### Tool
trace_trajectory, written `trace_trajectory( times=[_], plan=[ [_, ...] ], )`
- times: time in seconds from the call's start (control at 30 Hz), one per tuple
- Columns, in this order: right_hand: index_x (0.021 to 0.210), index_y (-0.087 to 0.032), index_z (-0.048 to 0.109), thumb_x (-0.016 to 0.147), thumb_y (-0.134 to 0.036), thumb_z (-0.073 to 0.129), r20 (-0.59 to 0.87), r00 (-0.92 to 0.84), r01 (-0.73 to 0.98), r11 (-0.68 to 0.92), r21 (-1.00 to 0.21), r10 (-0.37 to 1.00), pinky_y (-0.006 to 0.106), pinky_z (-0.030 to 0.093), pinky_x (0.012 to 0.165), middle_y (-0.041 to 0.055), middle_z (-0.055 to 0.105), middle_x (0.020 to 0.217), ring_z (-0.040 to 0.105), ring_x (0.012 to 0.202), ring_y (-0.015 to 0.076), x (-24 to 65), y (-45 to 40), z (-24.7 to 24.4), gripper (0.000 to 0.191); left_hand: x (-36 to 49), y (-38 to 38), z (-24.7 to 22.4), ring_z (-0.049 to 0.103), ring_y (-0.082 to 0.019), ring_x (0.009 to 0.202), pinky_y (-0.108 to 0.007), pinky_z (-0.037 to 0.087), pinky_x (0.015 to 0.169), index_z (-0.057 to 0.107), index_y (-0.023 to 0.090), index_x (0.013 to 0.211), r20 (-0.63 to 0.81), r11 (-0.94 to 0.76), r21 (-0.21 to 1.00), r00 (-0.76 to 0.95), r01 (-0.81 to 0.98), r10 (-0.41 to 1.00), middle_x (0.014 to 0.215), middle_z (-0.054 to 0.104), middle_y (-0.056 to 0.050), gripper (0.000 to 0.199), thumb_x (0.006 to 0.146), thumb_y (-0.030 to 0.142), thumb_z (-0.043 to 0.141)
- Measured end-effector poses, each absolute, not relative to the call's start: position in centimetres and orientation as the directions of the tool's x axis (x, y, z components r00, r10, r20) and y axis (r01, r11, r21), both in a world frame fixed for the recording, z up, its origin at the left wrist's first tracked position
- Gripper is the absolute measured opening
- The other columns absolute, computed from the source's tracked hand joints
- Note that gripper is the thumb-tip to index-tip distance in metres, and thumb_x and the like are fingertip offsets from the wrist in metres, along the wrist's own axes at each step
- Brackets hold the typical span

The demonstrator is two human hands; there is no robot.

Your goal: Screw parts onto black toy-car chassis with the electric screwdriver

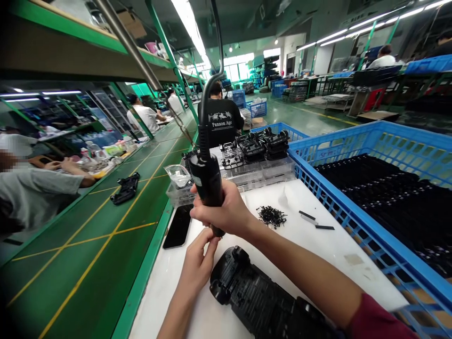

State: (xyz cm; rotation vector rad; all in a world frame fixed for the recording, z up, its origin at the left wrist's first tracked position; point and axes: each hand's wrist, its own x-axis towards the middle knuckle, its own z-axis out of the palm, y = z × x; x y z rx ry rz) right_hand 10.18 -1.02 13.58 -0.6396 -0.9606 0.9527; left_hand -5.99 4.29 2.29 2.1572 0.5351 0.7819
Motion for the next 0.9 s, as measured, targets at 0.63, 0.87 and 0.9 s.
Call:
trace_trajectory(
  times=[0.63, 0.87, 0.9],
  plan=[
    [0.105, -0.02, 0.061, 0.076, -0.004, 0.073, 0.472, 0.249, -0.479, 0.531, -0.698, 0.846, 0.022, 0.043, 0.044, -0.0083, 0.057, 0.061, 0.049, 0.043, 0.0076, 10.1, -0.4, 12.1, 0.036, -6.5, 4.1, 2.8, 0.06, -0.016, 0.088, -0.025, 0.046, 0.079, 0.064, 0.023, 0.104, 0.464, -0.693, 0.72, 0.717, 0.037, 0.52, 0.096, 0.065, -0.002, 0.009, 0.104, 0.019, 0.056],
    [0.104, -0.02, 0.061, 0.076, -0.005, 0.074, 0.465, 0.25, -0.483, 0.525, -0.701, 0.85, 0.021, 0.043, 0.044, -0.0072, 0.059, 0.063, 0.05, 0.043, 0.0078, 9.9, -0.1, 11.8, 0.035, -6.6, 4.2, 2.1, 0.062, -0.017, 0.093, -0.027, 0.048, 0.082, 0.063, 0.023, 0.108, 0.505, -0.741, 0.671, 0.722, 0.015, 0.472, 0.102, 0.065, -0.004, 0.013, 0.104, 0.015, 0.054],
    [0.105, -0.02, 0.061, 0.076, -0.004, 0.074, 0.467, 0.249, -0.487, 0.526, -0.697, 0.849, 0.022, 0.043, 0.044, -0.0072, 0.059, 0.063, 0.05, 0.043, 0.0077, 9.9, -0.1, 11.8, 0.035, -6.6, 4.1, 1.9, 0.063, -0.017, 0.094, -0.027, 0.048, 0.083, 0.063, 0.024, 0.11, 0.514, -0.748, 0.664, 0.719, 0.012, 0.468, 0.104, 0.065, -0.005, 0.014, 0.104, 0.014, 0.054]
  ],
)
